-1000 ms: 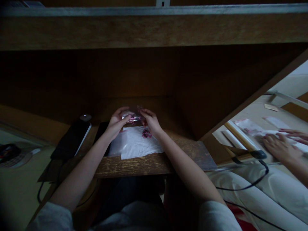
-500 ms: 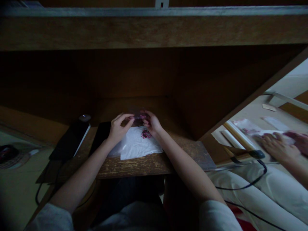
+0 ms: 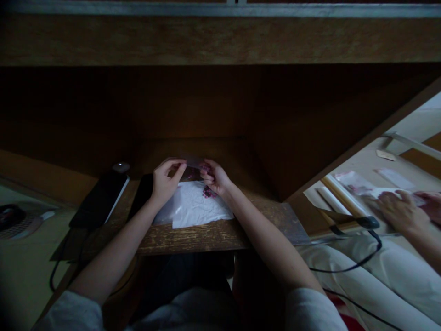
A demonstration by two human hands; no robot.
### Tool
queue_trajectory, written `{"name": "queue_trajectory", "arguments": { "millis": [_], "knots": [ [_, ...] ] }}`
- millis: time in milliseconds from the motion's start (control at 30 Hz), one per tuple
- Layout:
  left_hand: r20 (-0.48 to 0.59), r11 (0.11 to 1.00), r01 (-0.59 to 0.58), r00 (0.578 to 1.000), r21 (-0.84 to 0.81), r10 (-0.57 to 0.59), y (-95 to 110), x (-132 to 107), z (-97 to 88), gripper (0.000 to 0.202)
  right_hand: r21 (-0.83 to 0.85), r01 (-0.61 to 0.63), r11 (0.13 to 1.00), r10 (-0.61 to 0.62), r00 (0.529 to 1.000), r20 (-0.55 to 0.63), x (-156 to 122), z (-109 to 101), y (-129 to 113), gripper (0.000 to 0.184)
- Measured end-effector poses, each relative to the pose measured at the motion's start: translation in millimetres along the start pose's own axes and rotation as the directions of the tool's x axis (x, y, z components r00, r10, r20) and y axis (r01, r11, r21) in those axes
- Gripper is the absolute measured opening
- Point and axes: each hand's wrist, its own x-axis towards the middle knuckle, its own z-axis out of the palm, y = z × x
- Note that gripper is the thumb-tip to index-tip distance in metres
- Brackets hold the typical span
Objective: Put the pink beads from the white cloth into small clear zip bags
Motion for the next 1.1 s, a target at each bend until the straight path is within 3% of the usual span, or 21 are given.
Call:
{"name": "queue_trajectory", "arguments": {
  "millis": [200, 400, 500, 600, 667, 867, 1100],
  "knots": [
    [0.001, 0.996, 0.042, 0.999, -0.081, -0.042, 0, 1, -0.9, 0.012, -0.003, 0.005, 1.0, -0.005, 1.0, 0.005, 1, -3, -2, 0.023],
    [-0.003, 0.962, -0.145, 0.989, 0.229, 0.15, 1, 2, -9.0, 0.015, -0.119, 0.048, 0.992, -0.047, 0.999, 0.015, 6, -14, 0, 0.02],
    [0.139, 0.931, -0.24, 0.968, 0.276, 0.208, -1, 4, -12.3, 0.015, -0.232, 0.048, 0.972, -0.036, 0.998, 0.057, 7, -18, 3, 0.023],
    [0.319, 0.901, -0.326, 0.919, 0.285, 0.231, -4, 5, -14.4, 0.01, -0.287, 0.029, 0.957, -0.001, 0.995, 0.097, 6, -17, 4, 0.025],
    [0.347, 0.873, -0.365, 0.904, 0.323, 0.25, -4, 4, -17.5, 0.009, -0.286, 0.027, 0.958, -0.004, 0.997, 0.081, 5, -16, 4, 0.025],
    [0.286, 0.815, -0.416, 0.903, 0.404, 0.32, 10, -7, -42.6, 0.012, -0.186, 0.088, 0.979, -0.095, 0.995, -0.033, 3, -12, -4, 0.028],
    [0.403, 0.684, -0.486, 0.866, 0.543, 0.295, 28, -43, -60.2, 0.013, -0.115, 0.279, 0.953, -0.291, 0.95, -0.112, 0, -13, -10, 0.025]
  ]
}}
